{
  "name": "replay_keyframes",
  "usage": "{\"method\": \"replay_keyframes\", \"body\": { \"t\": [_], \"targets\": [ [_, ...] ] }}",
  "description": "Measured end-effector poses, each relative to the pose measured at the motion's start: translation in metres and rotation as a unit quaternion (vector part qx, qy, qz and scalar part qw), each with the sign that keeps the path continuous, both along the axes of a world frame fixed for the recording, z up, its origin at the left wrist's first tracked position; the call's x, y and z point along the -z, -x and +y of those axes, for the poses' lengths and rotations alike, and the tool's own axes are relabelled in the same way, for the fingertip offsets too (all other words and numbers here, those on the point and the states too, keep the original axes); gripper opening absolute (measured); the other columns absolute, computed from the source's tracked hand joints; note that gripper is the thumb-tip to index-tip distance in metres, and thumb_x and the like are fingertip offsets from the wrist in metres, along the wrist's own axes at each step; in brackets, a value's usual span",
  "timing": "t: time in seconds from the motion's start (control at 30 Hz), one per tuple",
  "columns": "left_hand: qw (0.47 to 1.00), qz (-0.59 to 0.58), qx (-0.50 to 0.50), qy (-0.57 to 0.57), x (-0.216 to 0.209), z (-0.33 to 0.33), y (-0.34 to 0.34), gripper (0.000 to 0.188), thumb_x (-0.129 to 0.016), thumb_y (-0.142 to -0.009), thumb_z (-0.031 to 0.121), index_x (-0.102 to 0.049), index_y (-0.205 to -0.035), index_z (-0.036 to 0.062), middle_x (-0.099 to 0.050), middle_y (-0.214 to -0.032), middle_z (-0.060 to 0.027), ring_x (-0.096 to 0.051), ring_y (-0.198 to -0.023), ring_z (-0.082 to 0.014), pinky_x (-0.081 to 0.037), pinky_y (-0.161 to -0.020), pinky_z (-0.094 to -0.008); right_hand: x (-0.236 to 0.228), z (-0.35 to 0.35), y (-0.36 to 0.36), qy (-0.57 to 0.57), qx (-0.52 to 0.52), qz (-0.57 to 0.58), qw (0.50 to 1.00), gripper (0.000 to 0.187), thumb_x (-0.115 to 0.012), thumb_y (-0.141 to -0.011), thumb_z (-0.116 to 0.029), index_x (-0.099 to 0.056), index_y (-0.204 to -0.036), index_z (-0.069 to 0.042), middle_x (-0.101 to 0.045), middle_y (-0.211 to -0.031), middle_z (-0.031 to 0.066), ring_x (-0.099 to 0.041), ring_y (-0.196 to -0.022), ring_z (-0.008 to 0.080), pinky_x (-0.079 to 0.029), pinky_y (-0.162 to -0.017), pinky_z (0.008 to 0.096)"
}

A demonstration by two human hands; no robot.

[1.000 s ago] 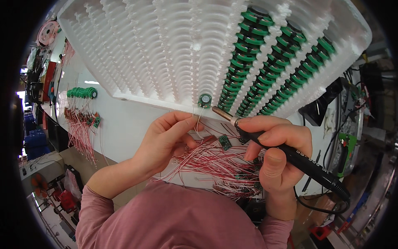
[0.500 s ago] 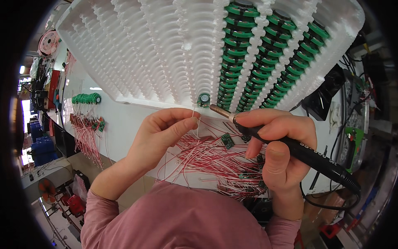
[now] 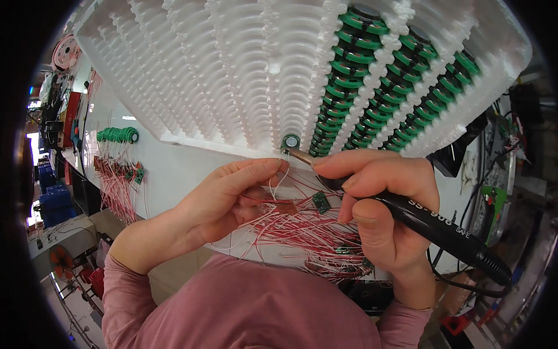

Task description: The person solders wires onto small circular circuit boards with a soldering iron, then arranges the completed circuit boards into a white storage tray.

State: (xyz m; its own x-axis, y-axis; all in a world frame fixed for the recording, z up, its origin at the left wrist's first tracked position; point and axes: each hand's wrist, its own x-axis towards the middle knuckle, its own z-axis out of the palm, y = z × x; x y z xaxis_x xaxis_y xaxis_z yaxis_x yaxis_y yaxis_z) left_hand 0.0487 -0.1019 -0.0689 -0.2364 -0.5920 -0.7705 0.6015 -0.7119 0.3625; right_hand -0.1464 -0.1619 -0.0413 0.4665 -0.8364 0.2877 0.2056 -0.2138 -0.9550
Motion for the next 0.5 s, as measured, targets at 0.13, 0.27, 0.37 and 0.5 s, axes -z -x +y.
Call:
{"method": "replay_keyframes", "body": {
  "t": [0.13, 0.27, 0.37, 0.5],
  "targets": [
    [0.999, 0.027, -0.002, -0.018, -0.0022, -0.0015, -0.0006, 0.02, -0.056, -0.085, 0.023, -0.06, -0.097, 0.0073, -0.055, -0.08, 0.0042, -0.036, -0.051, 0.0, -0.021, -0.038, -0.0151, 0.0007, 0.0005, -0.0047, 0.001, 0.004, 0.007, 1.0, 0.028, -0.054, -0.086, -0.025, -0.044, -0.092, 0.0, -0.056, -0.096, 0.0246, -0.048, -0.053, 0.0072, -0.044, -0.054, 0.0204],
    [0.999, 0.031, -0.017, -0.019, 0.001, 0.0002, 0.0009, 0.019, -0.057, -0.085, 0.023, -0.06, -0.095, 0.0074, -0.055, -0.081, 0.0044, -0.035, -0.05, 0.0001, -0.02, -0.038, -0.0155, 0.0029, 0.0001, -0.0069, 0.011, 0.003, 0.011, 1.0, 0.026, -0.054, -0.086, -0.023, -0.044, -0.092, 0.0, -0.057, -0.095, 0.0235, -0.048, -0.053, 0.0063, -0.044, -0.054, 0.0203],
    [0.999, 0.026, -0.031, -0.018, 0.0034, 0.0015, 0.0016, 0.02, -0.058, -0.083, 0.023, -0.06, -0.095, 0.0072, -0.055, -0.08, 0.0047, -0.033, -0.049, 0.0002, -0.019, -0.038, -0.016, 0.0033, -0.0006, -0.0085, 0.005, 0.0, 0.013, 1.0, 0.025, -0.054, -0.086, -0.022, -0.044, -0.091, 0.0, -0.058, -0.094, 0.0224, -0.047, -0.053, 0.0051, -0.043, -0.053, 0.0193],
    [0.998, 0.043, -0.039, -0.015, 0.0043, 0.0033, 0.0018, 0.02, -0.059, -0.082, 0.023, -0.06, -0.094, 0.007, -0.054, -0.08, 0.0044, -0.033, -0.049, 0.0001, -0.018, -0.038, -0.0162, 0.0043, 0.0001, -0.0094, 0.016, 0.005, 0.03, 0.999, 0.024, -0.054, -0.086, -0.022, -0.044, -0.091, 0.0, -0.058, -0.094, 0.0215, -0.046, -0.052, 0.0043, -0.042, -0.052, 0.0179]
  ]
}}
